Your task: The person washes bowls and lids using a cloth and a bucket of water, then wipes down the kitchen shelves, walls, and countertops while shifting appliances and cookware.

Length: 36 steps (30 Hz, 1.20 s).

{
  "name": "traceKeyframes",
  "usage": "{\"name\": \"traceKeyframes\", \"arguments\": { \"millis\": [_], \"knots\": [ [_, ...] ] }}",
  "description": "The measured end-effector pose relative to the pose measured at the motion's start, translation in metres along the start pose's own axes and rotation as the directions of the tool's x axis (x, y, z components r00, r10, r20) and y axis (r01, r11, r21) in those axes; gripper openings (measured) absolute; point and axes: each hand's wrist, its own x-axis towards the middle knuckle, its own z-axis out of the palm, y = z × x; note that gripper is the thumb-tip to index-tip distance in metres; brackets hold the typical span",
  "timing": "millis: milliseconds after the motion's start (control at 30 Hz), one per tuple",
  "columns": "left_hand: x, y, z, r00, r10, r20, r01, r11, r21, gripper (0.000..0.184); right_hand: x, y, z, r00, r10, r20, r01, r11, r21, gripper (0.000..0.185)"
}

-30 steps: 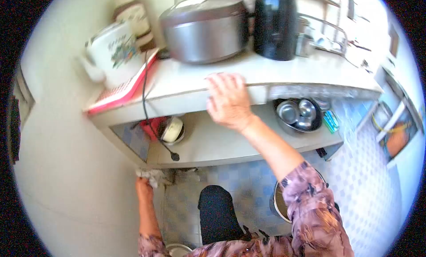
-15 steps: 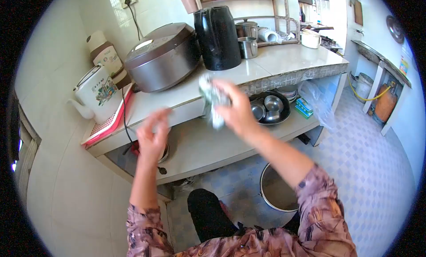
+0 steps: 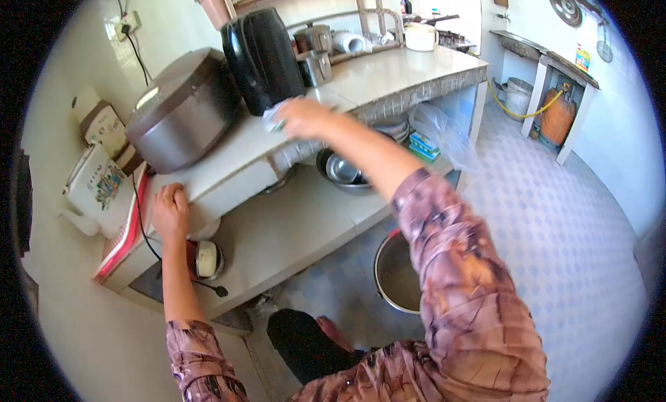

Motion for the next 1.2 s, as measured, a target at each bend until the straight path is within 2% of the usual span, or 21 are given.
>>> {"name": "traceKeyframes", "arguments": {
  "millis": [33, 67, 133, 233, 267, 333, 367, 433, 467, 500, 533, 633, 700, 733, 833, 900, 967, 1033, 1100, 1167, 1200],
  "knots": [
    [-0.001, 0.001, 0.000, 1.000, -0.014, -0.014, 0.014, 1.000, 0.023, 0.016, -0.017, 0.023, -0.023, 0.997, 0.069, 0.041, -0.069, 0.997, -0.019, 0.038],
    [-0.001, -0.002, 0.002, 1.000, 0.005, -0.016, -0.004, 1.000, 0.012, 0.016, -0.039, 0.047, -0.042, 0.967, 0.256, -0.003, -0.255, 0.959, -0.121, 0.037],
    [-0.001, -0.003, 0.003, 1.000, 0.011, -0.015, -0.011, 1.000, 0.013, 0.017, -0.074, 0.082, -0.094, 0.828, 0.561, 0.006, -0.536, 0.793, -0.291, 0.034],
    [-0.001, 0.000, 0.001, 1.000, 0.011, -0.005, -0.011, 0.999, 0.040, 0.018, -0.122, 0.104, -0.144, 0.726, 0.667, -0.166, -0.668, 0.626, -0.402, 0.028],
    [-0.001, 0.003, 0.000, 1.000, 0.003, -0.006, -0.002, 0.998, 0.066, 0.018, -0.130, 0.102, -0.146, 0.726, 0.669, -0.163, -0.666, 0.623, -0.410, 0.028],
    [-0.002, 0.001, 0.003, 1.000, -0.005, -0.020, 0.007, 0.997, 0.080, 0.018, -0.138, 0.099, -0.152, 0.715, 0.635, -0.292, -0.669, 0.502, -0.548, 0.025],
    [-0.002, 0.000, 0.004, 1.000, -0.006, -0.030, 0.009, 0.995, 0.103, 0.018, -0.144, 0.104, -0.152, 0.719, 0.626, -0.300, -0.666, 0.500, -0.554, 0.025],
    [-0.001, -0.003, 0.002, 0.999, -0.009, -0.036, 0.013, 0.994, 0.106, 0.018, -0.154, 0.118, -0.150, 0.753, 0.579, -0.312, -0.656, 0.698, -0.287, 0.027],
    [-0.002, -0.002, 0.003, 1.000, -0.009, -0.025, 0.012, 0.994, 0.110, 0.018, -0.152, 0.095, -0.157, 0.754, 0.574, -0.318, -0.655, 0.693, -0.301, 0.027],
    [-0.003, -0.001, 0.003, 0.999, -0.013, -0.030, 0.016, 0.996, 0.091, 0.018, -0.152, 0.054, -0.162, 0.514, 0.828, -0.225, -0.631, 0.542, 0.555, 0.029],
    [-0.003, -0.001, 0.003, 1.000, -0.023, -0.020, 0.025, 0.995, 0.095, 0.018, -0.158, 0.024, -0.166, 0.392, 0.915, 0.098, -0.153, -0.041, 0.987, 0.031],
    [-0.004, -0.003, 0.004, 1.000, -0.019, 0.019, 0.017, 0.997, 0.080, 0.020, -0.194, -0.007, -0.171, 0.704, 0.669, 0.239, -0.114, -0.226, 0.967, 0.035],
    [-0.004, -0.006, 0.007, 1.000, -0.010, 0.013, 0.009, 0.996, 0.089, 0.021, -0.200, -0.034, -0.162, 0.638, 0.734, 0.235, -0.043, -0.271, 0.962, 0.036],
    [-0.004, -0.007, 0.008, 0.999, -0.022, 0.043, 0.017, 0.995, 0.099, 0.023, -0.212, -0.035, -0.159, 0.561, 0.794, 0.233, -0.119, -0.201, 0.972, 0.037],
    [-0.003, -0.009, 0.009, 0.995, -0.043, 0.085, 0.034, 0.993, 0.109, 0.024, -0.234, -0.060, -0.143, 0.514, 0.790, 0.335, -0.137, -0.310, 0.941, 0.037],
    [-0.003, -0.013, 0.012, 0.994, 0.000, 0.108, -0.014, 0.991, 0.132, 0.030, -0.258, -0.062, -0.123, 0.516, 0.762, 0.392, -0.162, -0.363, 0.918, 0.037],
    [-0.001, -0.008, 0.010, 0.941, -0.214, 0.263, 0.177, 0.972, 0.157, 0.037, -0.292, -0.060, -0.097, 0.512, 0.734, 0.446, -0.183, -0.414, 0.892, 0.037],
    [-0.004, -0.012, 0.010, 0.949, -0.169, 0.267, 0.140, 0.982, 0.128, 0.044, -0.326, -0.048, -0.054, 0.387, 0.707, 0.591, -0.165, -0.577, 0.800, 0.038],
    [0.000, -0.015, 0.010, 0.905, -0.255, 0.339, 0.177, 0.953, 0.245, 0.048, -0.348, -0.055, -0.019, 0.219, 0.723, 0.655, -0.173, -0.632, 0.756, 0.039],
    [0.001, -0.009, 0.011, 0.867, -0.388, 0.314, 0.301, 0.908, 0.291, 0.049, -0.379, -0.051, 0.028, 0.212, 0.631, 0.746, -0.107, -0.744, 0.659, 0.040],
    [-0.004, -0.022, 0.015, 0.920, -0.255, 0.298, 0.208, 0.961, 0.179, 0.049, -0.396, -0.051, 0.051, 0.141, 0.632, 0.762, -0.181, -0.740, 0.647, 0.040]
  ]
}}
